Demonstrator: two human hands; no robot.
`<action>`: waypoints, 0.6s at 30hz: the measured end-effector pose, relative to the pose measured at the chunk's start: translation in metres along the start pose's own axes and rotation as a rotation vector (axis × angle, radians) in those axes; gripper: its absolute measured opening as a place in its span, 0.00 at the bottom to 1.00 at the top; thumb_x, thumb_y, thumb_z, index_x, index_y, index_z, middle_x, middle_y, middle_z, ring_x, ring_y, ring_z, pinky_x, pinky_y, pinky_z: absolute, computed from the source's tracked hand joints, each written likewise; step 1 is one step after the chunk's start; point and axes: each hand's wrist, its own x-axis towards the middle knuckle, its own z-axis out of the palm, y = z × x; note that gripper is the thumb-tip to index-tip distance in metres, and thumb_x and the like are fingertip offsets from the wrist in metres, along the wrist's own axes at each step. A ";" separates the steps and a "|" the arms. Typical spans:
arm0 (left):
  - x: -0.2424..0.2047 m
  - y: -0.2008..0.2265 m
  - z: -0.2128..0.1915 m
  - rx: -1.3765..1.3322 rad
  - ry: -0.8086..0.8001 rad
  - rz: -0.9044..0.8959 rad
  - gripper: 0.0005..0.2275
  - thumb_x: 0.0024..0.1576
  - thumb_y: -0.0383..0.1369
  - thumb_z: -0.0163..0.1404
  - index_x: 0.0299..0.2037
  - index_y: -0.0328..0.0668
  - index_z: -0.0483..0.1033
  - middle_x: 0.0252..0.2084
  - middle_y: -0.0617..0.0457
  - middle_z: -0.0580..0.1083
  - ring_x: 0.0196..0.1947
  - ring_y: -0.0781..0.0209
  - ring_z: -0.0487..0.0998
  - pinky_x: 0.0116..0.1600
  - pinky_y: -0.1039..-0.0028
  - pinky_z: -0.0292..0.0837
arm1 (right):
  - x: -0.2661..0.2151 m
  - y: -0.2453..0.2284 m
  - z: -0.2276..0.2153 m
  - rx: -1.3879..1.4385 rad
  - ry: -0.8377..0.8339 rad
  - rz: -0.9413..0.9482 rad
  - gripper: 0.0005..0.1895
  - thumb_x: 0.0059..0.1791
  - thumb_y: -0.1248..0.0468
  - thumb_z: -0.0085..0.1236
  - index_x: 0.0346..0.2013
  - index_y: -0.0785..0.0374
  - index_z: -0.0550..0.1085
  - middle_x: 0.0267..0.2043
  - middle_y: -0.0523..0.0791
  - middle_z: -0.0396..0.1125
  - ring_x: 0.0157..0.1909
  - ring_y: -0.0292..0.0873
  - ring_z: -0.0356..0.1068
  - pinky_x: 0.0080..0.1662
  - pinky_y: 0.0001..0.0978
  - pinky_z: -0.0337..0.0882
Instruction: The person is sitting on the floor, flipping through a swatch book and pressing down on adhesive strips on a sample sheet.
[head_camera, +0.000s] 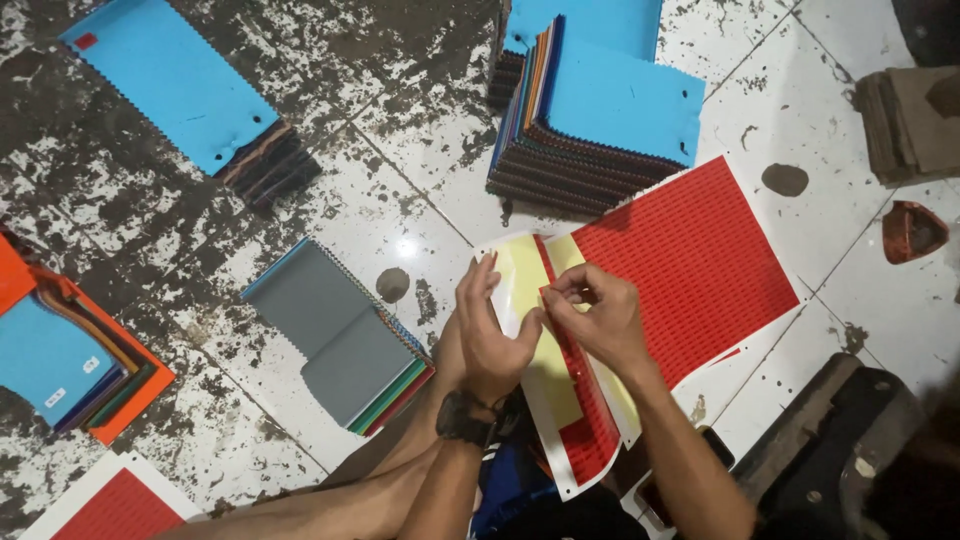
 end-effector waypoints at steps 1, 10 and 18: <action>0.002 0.000 -0.004 0.001 0.001 0.000 0.38 0.46 0.24 0.61 0.69 0.35 0.57 0.62 0.34 0.63 0.55 0.39 0.73 0.61 0.55 0.72 | 0.003 -0.002 -0.004 0.001 -0.001 -0.001 0.09 0.39 0.66 0.73 0.30 0.62 0.80 0.23 0.46 0.73 0.27 0.38 0.72 0.35 0.30 0.77; 0.020 0.032 -0.033 -0.190 -0.173 -0.008 0.36 0.48 0.19 0.56 0.69 0.30 0.53 0.62 0.29 0.56 0.52 0.33 0.76 0.53 0.53 0.80 | 0.021 -0.057 -0.041 -0.312 -0.527 -0.352 0.09 0.47 0.73 0.55 0.42 0.70 0.76 0.28 0.55 0.71 0.32 0.55 0.74 0.38 0.48 0.77; 0.012 0.024 -0.015 -0.159 -0.304 0.078 0.33 0.51 0.22 0.55 0.68 0.32 0.56 0.62 0.31 0.63 0.38 0.45 0.84 0.57 0.50 0.75 | 0.023 -0.067 -0.049 -0.515 -0.794 -0.306 0.14 0.47 0.70 0.55 0.43 0.66 0.62 0.27 0.55 0.69 0.31 0.62 0.74 0.33 0.52 0.74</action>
